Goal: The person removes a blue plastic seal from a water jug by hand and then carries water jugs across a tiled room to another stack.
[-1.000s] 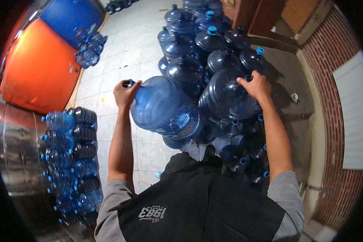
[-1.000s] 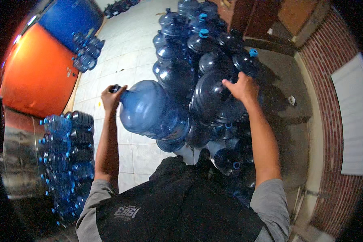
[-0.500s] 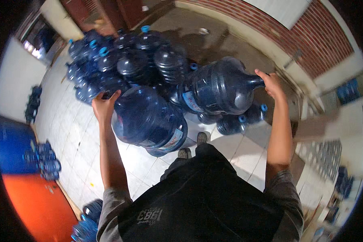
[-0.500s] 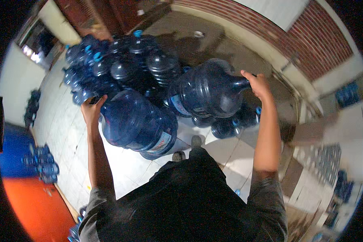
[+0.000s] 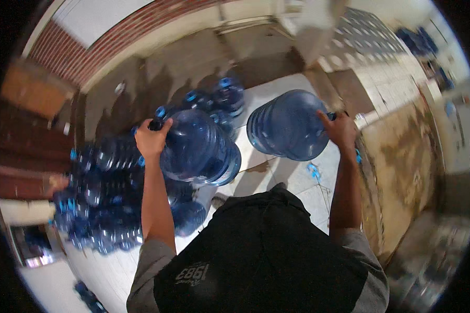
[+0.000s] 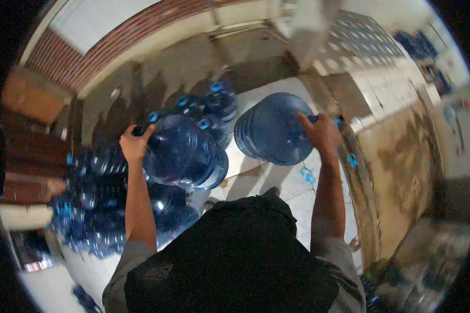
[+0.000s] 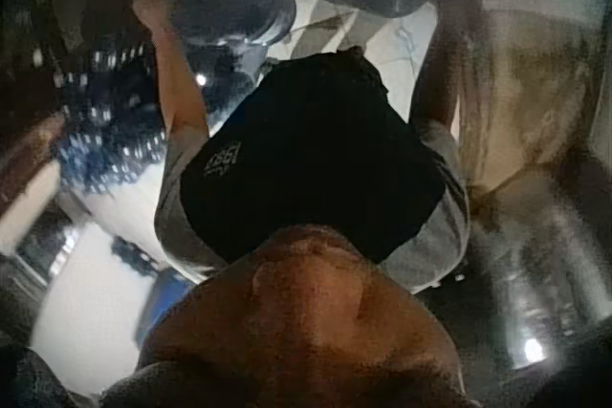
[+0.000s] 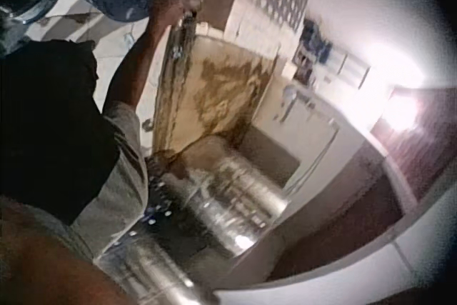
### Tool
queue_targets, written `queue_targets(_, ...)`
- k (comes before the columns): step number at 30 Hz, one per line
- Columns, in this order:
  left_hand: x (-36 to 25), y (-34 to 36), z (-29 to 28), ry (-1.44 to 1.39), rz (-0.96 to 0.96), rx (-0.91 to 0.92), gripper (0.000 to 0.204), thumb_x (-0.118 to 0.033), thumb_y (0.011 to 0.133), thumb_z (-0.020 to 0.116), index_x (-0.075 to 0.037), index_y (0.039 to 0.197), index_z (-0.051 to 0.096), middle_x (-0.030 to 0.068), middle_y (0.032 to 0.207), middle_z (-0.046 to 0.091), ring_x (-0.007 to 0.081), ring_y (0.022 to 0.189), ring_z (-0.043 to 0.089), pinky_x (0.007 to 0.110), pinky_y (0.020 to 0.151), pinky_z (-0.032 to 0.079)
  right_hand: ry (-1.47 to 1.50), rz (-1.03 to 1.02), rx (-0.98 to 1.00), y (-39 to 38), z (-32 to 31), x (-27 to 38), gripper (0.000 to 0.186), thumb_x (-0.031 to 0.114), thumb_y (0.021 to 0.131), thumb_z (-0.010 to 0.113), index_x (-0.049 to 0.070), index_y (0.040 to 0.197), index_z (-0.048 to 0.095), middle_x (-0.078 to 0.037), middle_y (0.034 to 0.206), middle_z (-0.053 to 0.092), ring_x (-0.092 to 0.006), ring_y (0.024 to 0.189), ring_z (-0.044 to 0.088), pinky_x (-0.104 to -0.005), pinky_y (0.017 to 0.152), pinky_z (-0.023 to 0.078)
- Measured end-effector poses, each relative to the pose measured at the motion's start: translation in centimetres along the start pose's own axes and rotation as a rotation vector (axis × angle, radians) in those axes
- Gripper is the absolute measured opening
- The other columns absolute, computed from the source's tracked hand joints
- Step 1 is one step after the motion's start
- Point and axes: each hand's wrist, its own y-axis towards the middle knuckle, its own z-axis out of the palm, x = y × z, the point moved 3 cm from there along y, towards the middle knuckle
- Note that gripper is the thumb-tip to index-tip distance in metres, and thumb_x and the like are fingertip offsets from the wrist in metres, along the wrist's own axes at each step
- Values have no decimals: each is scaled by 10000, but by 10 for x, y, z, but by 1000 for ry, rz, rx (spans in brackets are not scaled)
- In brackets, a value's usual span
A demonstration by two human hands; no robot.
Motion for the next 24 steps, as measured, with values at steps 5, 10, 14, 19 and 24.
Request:
queue_targets(5, -169, 0, 133, -49, 283, 120, 659, -551, 641, 834, 5, 977, 718, 192, 888, 721, 370, 848, 698, 446, 795, 535, 19, 236, -157, -8, -20, -153, 692, 698, 797, 624, 19, 926, 677, -242, 878, 689, -430, 868, 681, -544, 754, 530)
queue_targets(10, -331, -5, 256, -229, 448, 234, 558, -491, 650, 857, -36, 940, 715, 163, 873, 721, 335, 815, 697, 420, 765, 542, 6, 551, -227, 14, -46, -283, 670, 684, 784, 648, 29, 922, 673, -234, 892, 695, -424, 871, 683, -532, 750, 535)
queue_targets(14, -445, -1, 346, -355, 605, 281, 510, -488, 657, 859, -65, 900, 710, 144, 834, 712, 319, 786, 693, 408, 736, 545, -20, 766, -275, 45, -61, -361, 675, 673, 761, 674, 38, 991, 686, -231, 922, 703, -415, 884, 683, -510, 755, 537)
queue_targets(19, -589, 5, 480, -433, 750, 402, 485, -482, 659, 863, -87, 890, 704, 134, 823, 712, 312, 770, 696, 405, 718, 549, 27, 1001, -238, 91, -79, -438, 640, 672, 764, 671, 127, 1099, 699, -207, 973, 710, -408, 922, 677, -498, 795, 537)
queue_targets(24, -737, -6, 607, -459, 853, 542, 497, -507, 656, 851, -110, 915, 702, 141, 832, 721, 323, 752, 709, 423, 688, 559, -120, 1238, -413, 120, -93, -513, 654, 675, 768, 670, 72, 1023, 692, -213, 900, 704, -402, 854, 681, -507, 772, 526)
